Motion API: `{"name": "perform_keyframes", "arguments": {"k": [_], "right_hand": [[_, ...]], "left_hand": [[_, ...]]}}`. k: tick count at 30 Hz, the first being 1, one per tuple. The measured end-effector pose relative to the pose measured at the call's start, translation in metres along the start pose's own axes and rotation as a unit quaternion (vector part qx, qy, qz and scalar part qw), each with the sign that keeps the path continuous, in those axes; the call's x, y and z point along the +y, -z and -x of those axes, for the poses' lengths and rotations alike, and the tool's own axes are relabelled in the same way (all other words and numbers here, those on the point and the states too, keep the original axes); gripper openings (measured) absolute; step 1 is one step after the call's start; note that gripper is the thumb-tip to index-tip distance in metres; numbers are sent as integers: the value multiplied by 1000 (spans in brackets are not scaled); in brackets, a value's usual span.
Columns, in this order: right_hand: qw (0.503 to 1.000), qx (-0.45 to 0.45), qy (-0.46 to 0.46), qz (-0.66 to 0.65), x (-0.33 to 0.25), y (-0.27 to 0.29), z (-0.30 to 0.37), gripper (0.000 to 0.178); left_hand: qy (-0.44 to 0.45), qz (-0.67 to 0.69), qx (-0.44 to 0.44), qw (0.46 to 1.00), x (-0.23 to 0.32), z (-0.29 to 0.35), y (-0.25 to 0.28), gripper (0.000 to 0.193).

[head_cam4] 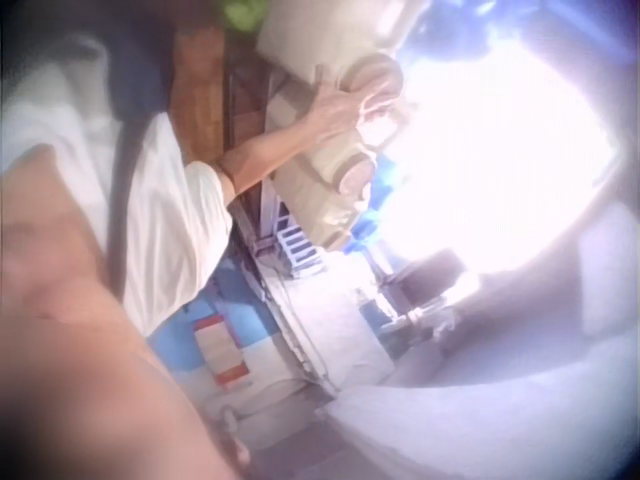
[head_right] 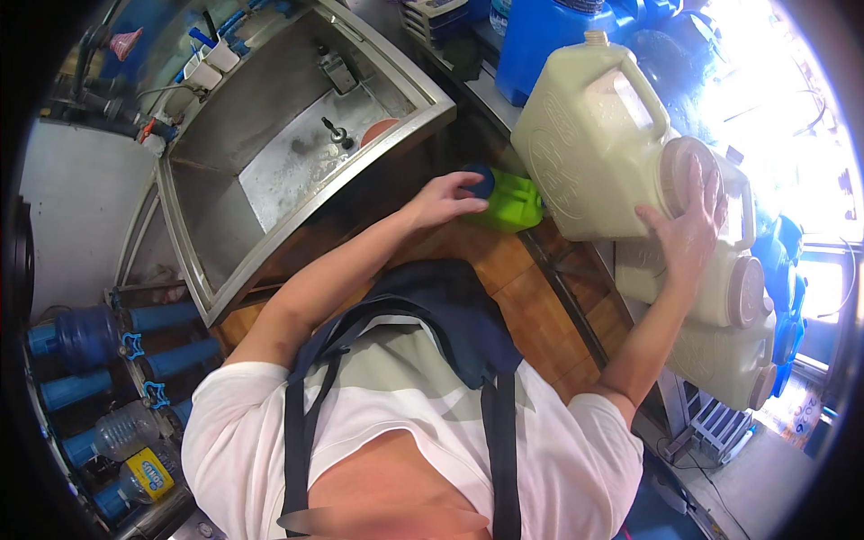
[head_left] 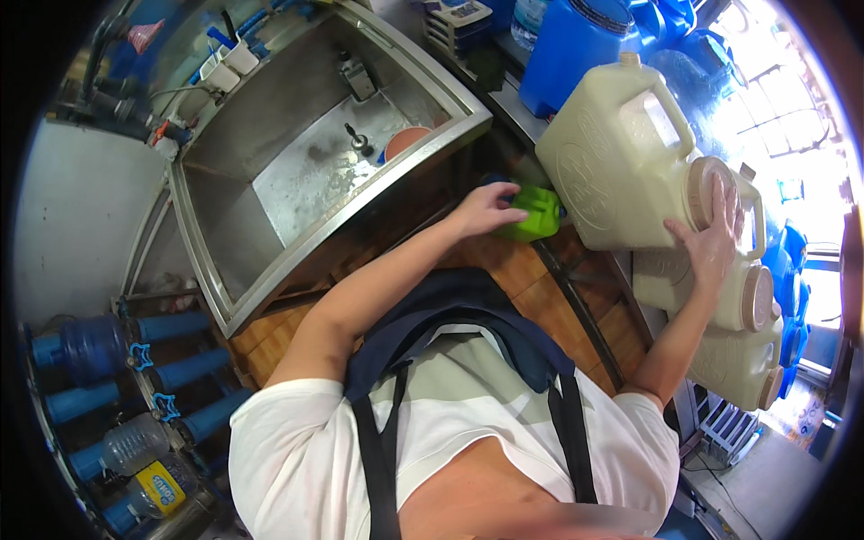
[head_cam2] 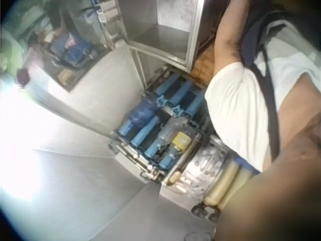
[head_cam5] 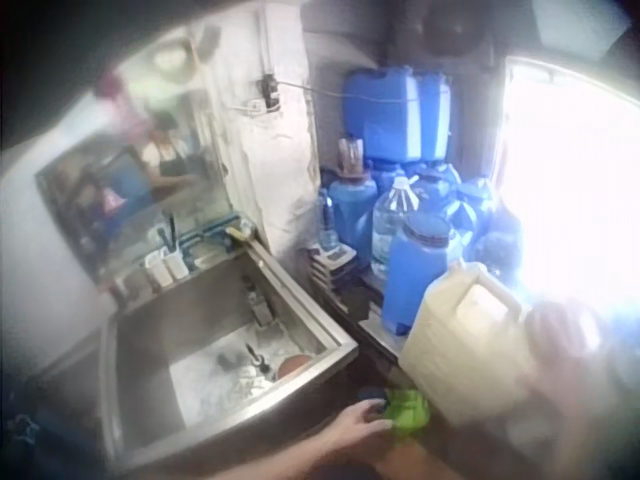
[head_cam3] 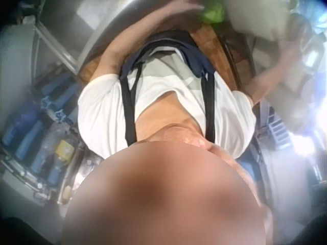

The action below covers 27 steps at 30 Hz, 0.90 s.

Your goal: The person washes a plastic container lid under running water, then places it on a shelf with other containers. They then retrieve a small purple seal and apply it to the neck of a blue water jug, repeating this process for several jugs.

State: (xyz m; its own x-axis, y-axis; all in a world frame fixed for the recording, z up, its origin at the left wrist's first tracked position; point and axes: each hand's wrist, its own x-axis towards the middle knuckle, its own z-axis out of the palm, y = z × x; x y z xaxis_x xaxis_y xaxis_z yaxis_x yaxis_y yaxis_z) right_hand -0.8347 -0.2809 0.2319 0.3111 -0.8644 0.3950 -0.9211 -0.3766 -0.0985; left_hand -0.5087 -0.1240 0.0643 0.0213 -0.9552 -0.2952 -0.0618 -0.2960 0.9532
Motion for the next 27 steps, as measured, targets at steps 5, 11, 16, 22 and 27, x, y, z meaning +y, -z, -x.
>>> {"name": "perform_keyframes", "arguments": {"k": [5, 11, 16, 22, 27], "right_hand": [[995, 4, -67, 74, -33, 7, 16, 119], [980, 196, -19, -23, -24, -9, 55, 127], [931, 204, -160, -257, -32, -78, 115, 133], [584, -98, -535, -603, -51, -163, 157, 134], [417, -145, -570, -693, -39, -215, 146, 127]], "left_hand": [[175, 404, -69, 895, 41, -90, -53, 113], [117, 523, -60, 842, 61, -149, -91, 120], [104, 514, -87, 847, 60, -161, -91, 118], [132, 497, -58, 855, 49, -148, -89, 116], [159, 484, -36, 860, 52, -137, -86, 118]]}}
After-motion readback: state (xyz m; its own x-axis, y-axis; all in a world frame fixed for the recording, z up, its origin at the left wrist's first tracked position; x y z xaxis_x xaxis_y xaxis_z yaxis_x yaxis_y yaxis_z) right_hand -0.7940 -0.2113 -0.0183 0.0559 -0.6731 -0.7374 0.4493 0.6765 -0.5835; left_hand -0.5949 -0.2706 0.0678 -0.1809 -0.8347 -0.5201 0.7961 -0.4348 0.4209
